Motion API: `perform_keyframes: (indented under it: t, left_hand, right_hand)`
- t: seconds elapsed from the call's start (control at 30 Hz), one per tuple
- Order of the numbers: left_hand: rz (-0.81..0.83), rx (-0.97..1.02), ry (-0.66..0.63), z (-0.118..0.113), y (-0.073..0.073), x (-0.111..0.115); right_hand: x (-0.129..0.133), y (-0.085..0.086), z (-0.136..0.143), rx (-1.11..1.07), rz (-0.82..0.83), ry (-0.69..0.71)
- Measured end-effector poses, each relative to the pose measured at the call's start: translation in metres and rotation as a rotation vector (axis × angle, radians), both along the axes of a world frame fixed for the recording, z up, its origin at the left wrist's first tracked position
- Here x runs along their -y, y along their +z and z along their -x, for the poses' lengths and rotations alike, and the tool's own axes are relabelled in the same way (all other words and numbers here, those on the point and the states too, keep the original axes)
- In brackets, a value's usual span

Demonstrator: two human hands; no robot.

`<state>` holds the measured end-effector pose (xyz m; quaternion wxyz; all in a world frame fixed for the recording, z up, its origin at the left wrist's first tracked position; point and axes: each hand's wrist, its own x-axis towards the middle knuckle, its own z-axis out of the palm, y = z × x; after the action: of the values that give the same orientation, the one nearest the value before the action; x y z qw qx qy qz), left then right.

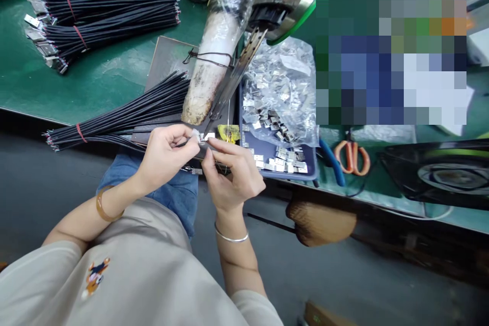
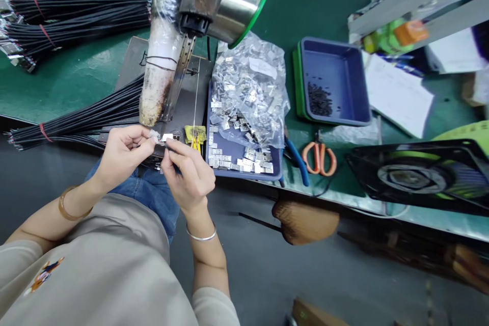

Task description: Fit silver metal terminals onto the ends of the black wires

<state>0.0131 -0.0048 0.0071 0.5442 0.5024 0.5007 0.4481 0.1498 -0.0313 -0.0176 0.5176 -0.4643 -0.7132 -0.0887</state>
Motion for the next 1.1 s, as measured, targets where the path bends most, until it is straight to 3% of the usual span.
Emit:
perform_keyframes:
  t: [0.27,0.5,0.8,1.1]
  left_hand:
    - [-0.024,-0.002,0.006,-0.001,0.005,0.001]
    - [0.017,-0.016,-0.028,0.000,0.002,0.001]
    - [-0.048,-0.102,-0.044,0.001,0.002,0.007]
    - [-0.076,-0.116,-0.002,0.000,0.001,0.006]
  right_hand:
    - [0.002,0.001,0.000,-0.010,-0.008,0.004]
    - [0.003,-0.003,-0.005,-0.001,-0.030,0.025]
    - [0.009,0.007,0.002,-0.024,0.157,-0.059]
    - [0.004,0.013,0.005,-0.022,0.179,-0.056]
